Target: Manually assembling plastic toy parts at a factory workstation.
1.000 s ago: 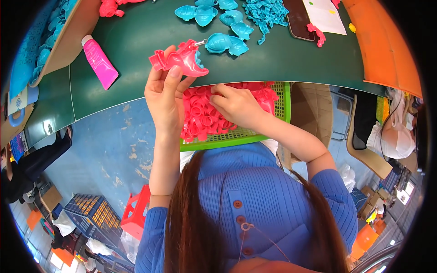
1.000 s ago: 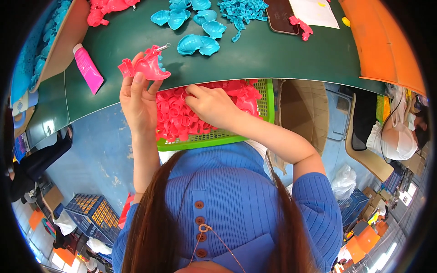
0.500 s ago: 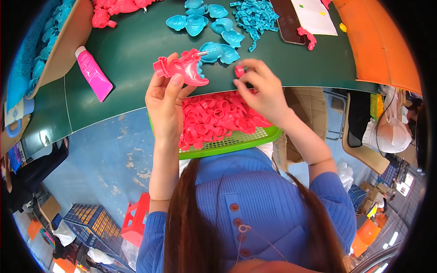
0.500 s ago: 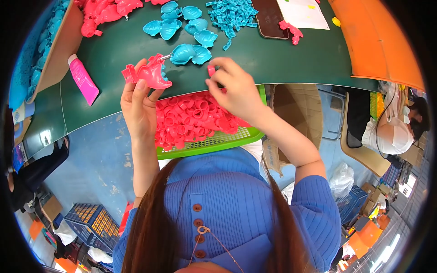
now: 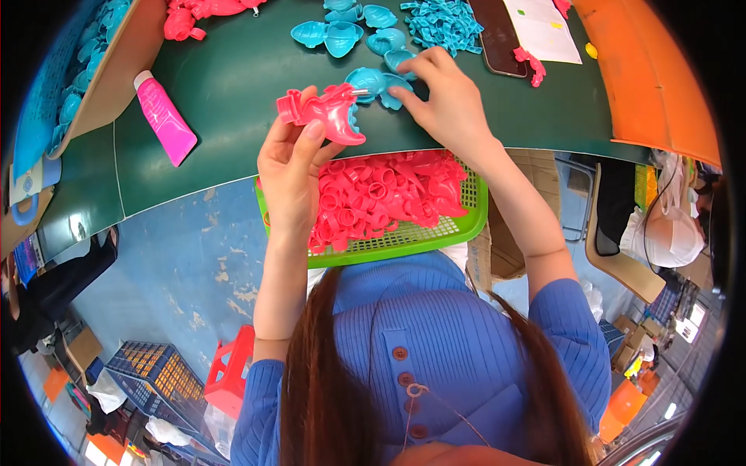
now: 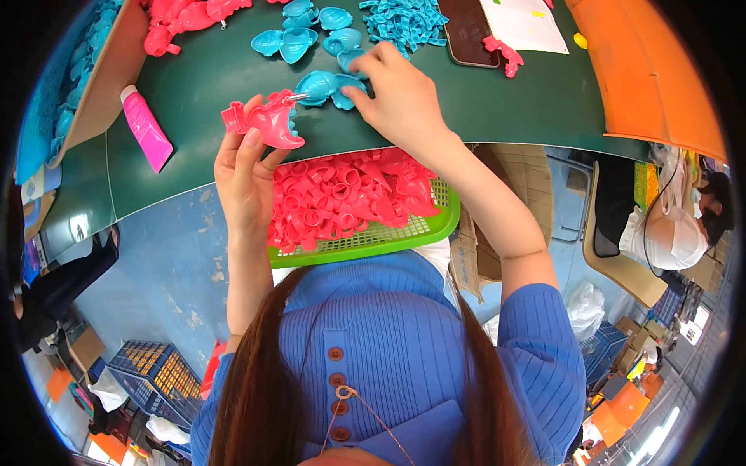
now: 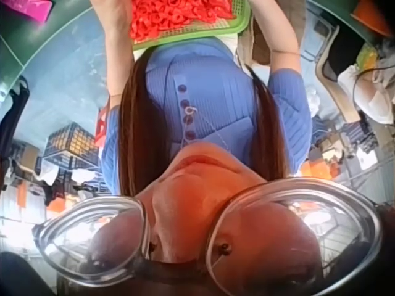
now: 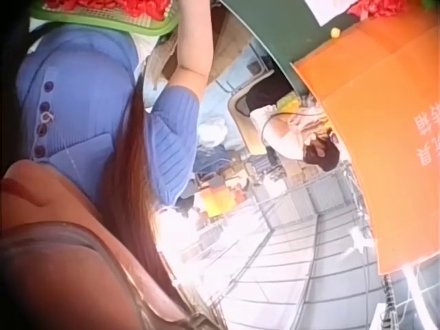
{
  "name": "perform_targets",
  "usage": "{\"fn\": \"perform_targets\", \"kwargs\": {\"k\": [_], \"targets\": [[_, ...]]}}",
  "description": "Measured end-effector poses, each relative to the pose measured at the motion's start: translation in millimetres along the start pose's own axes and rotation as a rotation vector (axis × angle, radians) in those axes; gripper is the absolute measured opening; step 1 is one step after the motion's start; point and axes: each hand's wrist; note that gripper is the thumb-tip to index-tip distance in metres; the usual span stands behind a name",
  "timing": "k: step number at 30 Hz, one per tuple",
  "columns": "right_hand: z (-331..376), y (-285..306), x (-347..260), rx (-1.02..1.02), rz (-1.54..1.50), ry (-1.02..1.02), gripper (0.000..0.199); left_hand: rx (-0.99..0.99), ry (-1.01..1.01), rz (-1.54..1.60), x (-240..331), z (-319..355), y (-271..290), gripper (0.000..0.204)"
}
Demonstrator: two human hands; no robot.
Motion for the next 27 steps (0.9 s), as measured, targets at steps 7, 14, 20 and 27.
{"fn": "perform_targets", "kwargs": {"k": [7, 14, 20, 27], "targets": [[2.2, 6.2, 12.0, -0.035, -0.088, -0.035, 0.020, 0.002, 0.022, -0.024, 0.4, -1.0, 5.7, 0.039], [-13.8, 34.4, 20.0, -0.208, -0.820, -0.424, 0.021, -0.061, 0.076, -0.061, -4.3, -1.2, 3.8, 0.041], [-14.3, 38.9, 26.7, -0.068, -0.684, -0.354, 0.021, -0.069, 0.180, 0.066, -8.9, -1.6, -1.1, 0.036], [-8.2, 34.5, -46.3, 0.093, -0.539, -0.147, 0.013, -0.135, 0.220, 0.077, -11.0, 4.0, -10.1, 0.034]]}}
Point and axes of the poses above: each hand's wrist, its own z-axis away from the middle knuckle, its own y-axis out of the back of the hand, x = y × z, and after that the axes turned 6 degrees about z, right-handed
